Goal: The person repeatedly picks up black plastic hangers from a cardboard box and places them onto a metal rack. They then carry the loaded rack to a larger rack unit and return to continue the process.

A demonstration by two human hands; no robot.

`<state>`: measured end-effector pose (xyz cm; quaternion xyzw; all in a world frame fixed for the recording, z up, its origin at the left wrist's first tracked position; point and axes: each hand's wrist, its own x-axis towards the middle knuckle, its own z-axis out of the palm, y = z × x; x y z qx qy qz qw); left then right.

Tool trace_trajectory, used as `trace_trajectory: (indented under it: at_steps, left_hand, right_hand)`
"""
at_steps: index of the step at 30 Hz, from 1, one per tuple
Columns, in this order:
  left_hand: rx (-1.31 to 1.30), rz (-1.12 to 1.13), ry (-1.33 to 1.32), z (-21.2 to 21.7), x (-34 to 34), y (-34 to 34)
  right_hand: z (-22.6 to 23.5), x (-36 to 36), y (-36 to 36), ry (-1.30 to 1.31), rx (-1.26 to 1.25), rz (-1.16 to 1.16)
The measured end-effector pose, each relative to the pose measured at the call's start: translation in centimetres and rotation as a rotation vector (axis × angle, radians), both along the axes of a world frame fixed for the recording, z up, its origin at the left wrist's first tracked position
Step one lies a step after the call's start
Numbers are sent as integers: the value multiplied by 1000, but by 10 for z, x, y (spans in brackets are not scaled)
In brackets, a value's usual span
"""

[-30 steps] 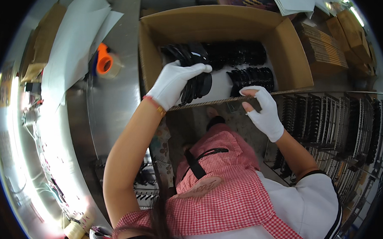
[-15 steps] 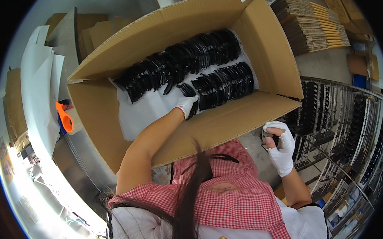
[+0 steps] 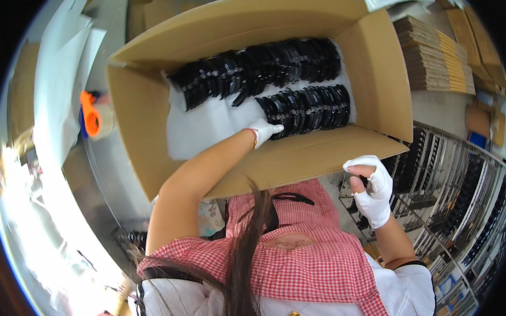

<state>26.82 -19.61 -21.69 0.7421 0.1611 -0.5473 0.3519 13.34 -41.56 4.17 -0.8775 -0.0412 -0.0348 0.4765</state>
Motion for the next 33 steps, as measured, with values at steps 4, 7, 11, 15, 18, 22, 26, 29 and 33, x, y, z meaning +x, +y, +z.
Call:
trace_trajectory:
  at_steps: [4,7,11,15,18,22,26,29,33]
  left_hand:
    - [-132,-60,-162,103,29,68]
    - [-321,-48,-705,197,22,164]
    - [-188,419,-1096,286,-60,297]
    - [152,646,-1209,298,-187,405]
    - [350,847,-1041,260,-272,446]
    - [525,844,-877,213,-332,469]
    - [372,800,-784,199,-327,476]
    - [400,601,-642,197,-312,478]
    - [409,596,-587,190,-303,480]
  right_hand:
    - [10,17,45,-59,92,214]
    - [18,23,98,-95,215,406]
    - [24,18,195,-117,370,698]
    - [15,3,304,-155,232,1019]
    - [0,-5,383,-153,224,1115]
    - [-21,-5,487,-297,72,1167]
    - [-40,4,582,-319,-337,1315]
    - [-56,26,639,166,-709,1676]
    - [-80,27,665,467,-867,1828]
